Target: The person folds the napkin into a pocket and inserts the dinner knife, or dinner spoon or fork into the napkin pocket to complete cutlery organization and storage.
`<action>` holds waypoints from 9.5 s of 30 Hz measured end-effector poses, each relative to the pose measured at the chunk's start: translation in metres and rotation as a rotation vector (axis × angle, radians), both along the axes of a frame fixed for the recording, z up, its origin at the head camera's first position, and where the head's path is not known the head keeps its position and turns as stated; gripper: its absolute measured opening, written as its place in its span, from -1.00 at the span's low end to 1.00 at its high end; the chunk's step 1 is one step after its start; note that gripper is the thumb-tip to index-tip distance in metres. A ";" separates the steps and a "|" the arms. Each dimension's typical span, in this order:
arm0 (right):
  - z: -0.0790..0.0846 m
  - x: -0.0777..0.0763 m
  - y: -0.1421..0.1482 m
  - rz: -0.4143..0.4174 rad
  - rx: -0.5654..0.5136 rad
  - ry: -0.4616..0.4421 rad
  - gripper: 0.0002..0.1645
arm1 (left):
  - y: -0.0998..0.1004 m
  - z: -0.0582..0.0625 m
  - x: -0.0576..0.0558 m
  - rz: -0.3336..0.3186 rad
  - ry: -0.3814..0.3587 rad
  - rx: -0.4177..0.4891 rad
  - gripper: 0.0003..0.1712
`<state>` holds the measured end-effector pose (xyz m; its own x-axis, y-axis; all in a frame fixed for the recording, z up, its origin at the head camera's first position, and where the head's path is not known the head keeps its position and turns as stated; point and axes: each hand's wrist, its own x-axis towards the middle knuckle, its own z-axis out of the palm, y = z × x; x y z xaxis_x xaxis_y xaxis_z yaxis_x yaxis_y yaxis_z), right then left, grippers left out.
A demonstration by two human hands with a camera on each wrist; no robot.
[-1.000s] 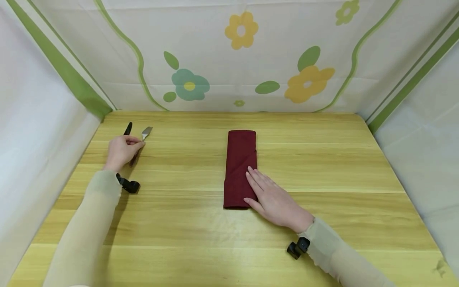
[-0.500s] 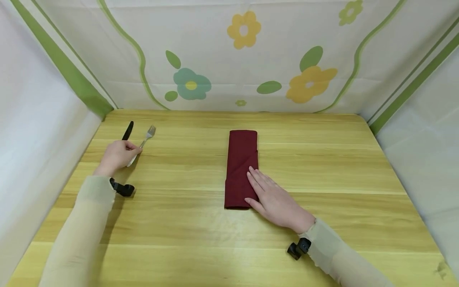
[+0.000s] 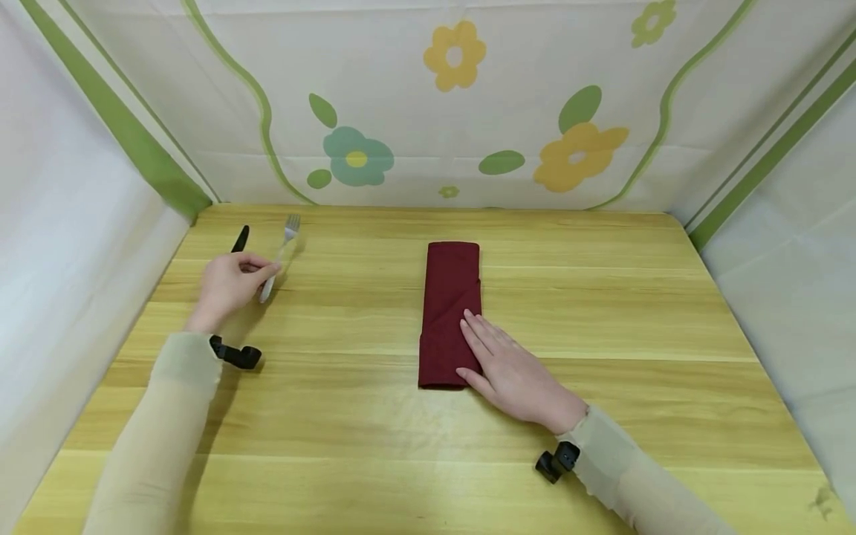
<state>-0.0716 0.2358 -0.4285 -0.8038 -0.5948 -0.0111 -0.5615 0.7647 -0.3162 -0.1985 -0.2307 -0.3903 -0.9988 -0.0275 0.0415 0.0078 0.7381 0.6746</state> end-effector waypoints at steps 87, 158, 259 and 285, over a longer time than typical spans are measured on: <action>0.077 -0.086 0.018 -0.313 -1.071 -0.211 -0.83 | 0.202 -0.021 0.090 -1.193 0.113 -0.282 -0.31; 0.019 -0.145 -0.030 -0.390 -0.719 -0.822 -0.61 | 0.209 -0.023 0.105 -1.197 0.067 -0.679 -0.01; 0.016 -0.165 -0.024 -0.507 -0.645 -0.639 -0.64 | 0.209 -0.022 0.105 -1.206 0.139 -0.692 0.28; 0.051 -0.161 -0.001 -0.482 -0.833 -0.484 -0.46 | 0.209 -0.022 0.103 -1.188 0.104 -0.578 0.27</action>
<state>-0.2321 0.2349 -0.3774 -0.9744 -0.1842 -0.1286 0.0658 0.3135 -0.9473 -0.0950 -0.0213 -0.4123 -0.3939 0.9031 -0.1710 0.8770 0.4250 0.2243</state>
